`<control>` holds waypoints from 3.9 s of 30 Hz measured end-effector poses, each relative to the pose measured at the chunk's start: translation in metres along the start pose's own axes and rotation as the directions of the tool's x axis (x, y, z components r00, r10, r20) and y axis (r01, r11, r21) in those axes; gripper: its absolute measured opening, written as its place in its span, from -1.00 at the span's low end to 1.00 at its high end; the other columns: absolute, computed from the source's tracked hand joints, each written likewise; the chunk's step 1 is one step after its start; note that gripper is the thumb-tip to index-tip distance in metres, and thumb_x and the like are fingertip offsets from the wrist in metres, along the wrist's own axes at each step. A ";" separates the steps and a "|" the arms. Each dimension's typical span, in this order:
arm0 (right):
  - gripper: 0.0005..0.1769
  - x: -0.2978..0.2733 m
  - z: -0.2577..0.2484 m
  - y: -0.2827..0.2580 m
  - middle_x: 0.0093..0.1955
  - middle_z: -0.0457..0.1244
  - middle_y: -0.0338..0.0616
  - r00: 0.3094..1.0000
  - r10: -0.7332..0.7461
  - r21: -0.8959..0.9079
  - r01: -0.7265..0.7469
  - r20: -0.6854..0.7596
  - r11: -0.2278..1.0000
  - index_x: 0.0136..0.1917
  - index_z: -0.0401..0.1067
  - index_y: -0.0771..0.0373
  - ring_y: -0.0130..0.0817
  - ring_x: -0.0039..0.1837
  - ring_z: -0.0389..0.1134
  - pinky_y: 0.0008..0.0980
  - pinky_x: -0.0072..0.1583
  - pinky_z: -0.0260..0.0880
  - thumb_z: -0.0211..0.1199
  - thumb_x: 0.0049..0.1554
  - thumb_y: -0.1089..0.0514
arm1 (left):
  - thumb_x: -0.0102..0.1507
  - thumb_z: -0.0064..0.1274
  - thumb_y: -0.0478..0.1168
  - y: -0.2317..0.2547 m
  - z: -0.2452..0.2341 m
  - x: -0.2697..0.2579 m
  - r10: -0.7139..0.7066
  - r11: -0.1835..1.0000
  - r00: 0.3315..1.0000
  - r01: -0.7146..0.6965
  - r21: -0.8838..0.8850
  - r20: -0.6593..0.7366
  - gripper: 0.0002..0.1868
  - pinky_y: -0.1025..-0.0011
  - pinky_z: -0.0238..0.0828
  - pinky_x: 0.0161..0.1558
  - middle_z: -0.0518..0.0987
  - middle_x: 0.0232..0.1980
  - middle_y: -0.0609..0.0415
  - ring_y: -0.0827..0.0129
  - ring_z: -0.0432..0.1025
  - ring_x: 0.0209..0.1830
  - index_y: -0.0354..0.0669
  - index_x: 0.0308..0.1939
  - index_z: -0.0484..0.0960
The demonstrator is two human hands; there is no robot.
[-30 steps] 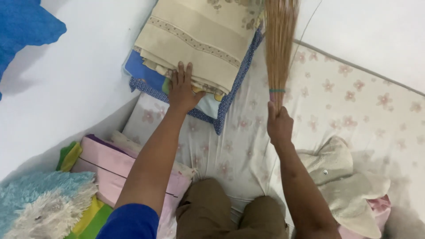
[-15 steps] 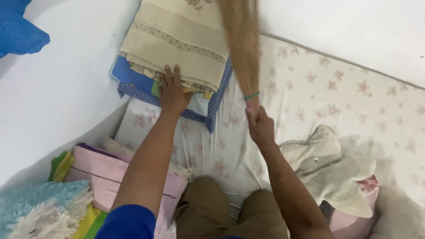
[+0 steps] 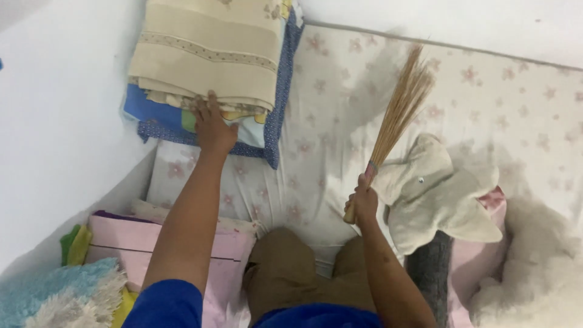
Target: Tidying and organizing pillows, plush toys, and blankets on a bed.
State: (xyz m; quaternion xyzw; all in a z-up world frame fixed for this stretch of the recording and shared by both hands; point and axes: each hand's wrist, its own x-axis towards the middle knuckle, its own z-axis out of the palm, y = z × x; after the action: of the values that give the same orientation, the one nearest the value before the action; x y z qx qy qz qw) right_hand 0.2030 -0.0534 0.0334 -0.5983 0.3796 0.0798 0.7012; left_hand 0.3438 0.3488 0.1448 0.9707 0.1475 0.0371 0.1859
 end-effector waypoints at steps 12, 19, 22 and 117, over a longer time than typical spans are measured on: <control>-0.60 -0.133 -0.101 0.163 -0.06 0.39 0.12 0.686 -0.342 -0.338 0.654 0.642 0.677 0.16 0.42 0.34 -0.12 -0.05 0.41 -0.17 -0.03 0.41 -0.03 0.41 -0.03 | 0.17 0.28 -0.01 0.037 0.276 -0.356 0.426 0.612 0.701 0.242 -0.753 0.572 0.03 0.20 0.48 0.15 0.49 0.28 -0.24 0.18 0.45 0.21 -0.22 0.56 0.02; -0.84 -0.120 -0.256 0.117 -0.02 0.38 0.07 0.634 -0.726 -0.813 0.552 0.265 0.185 -0.01 0.54 0.22 0.06 0.08 0.36 -0.02 0.14 0.31 0.21 0.27 0.12 | 0.21 0.16 -0.20 0.022 0.204 -0.372 0.401 0.790 0.641 0.119 -0.601 0.654 -0.10 0.23 0.43 0.15 0.51 0.23 -0.11 0.14 0.46 0.19 -0.06 0.56 0.03; -0.30 -0.109 -0.343 0.096 0.40 0.22 0.15 0.349 -0.869 -0.876 0.207 -0.350 0.436 0.48 0.29 0.33 0.13 0.44 0.20 0.12 0.46 0.21 0.35 0.15 0.04 | 0.13 0.17 -0.28 0.001 0.181 -0.372 0.440 0.769 0.620 0.113 -0.629 0.649 -0.26 0.24 0.41 0.16 0.57 0.13 -0.06 0.14 0.47 0.15 -0.15 0.38 0.24; -0.52 -0.233 -0.246 -0.037 -0.35 0.11 -0.21 0.858 -0.185 -0.358 0.384 0.479 0.851 0.46 0.27 0.23 -0.50 -0.41 0.07 -0.44 -0.39 0.08 0.02 0.34 0.02 | 0.12 0.31 0.13 0.099 -0.067 -0.289 -0.087 0.855 0.973 -0.038 -0.517 -0.214 -0.27 0.11 0.52 0.08 0.66 -0.02 -0.33 -0.17 0.58 0.03 -0.39 0.11 0.46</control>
State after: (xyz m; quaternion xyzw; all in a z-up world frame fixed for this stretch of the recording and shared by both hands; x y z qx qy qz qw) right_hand -0.0464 -0.2045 0.2095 -0.7595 0.0930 0.1854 0.6165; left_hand 0.0864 0.1974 0.2393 0.8719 0.1651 0.1851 0.4222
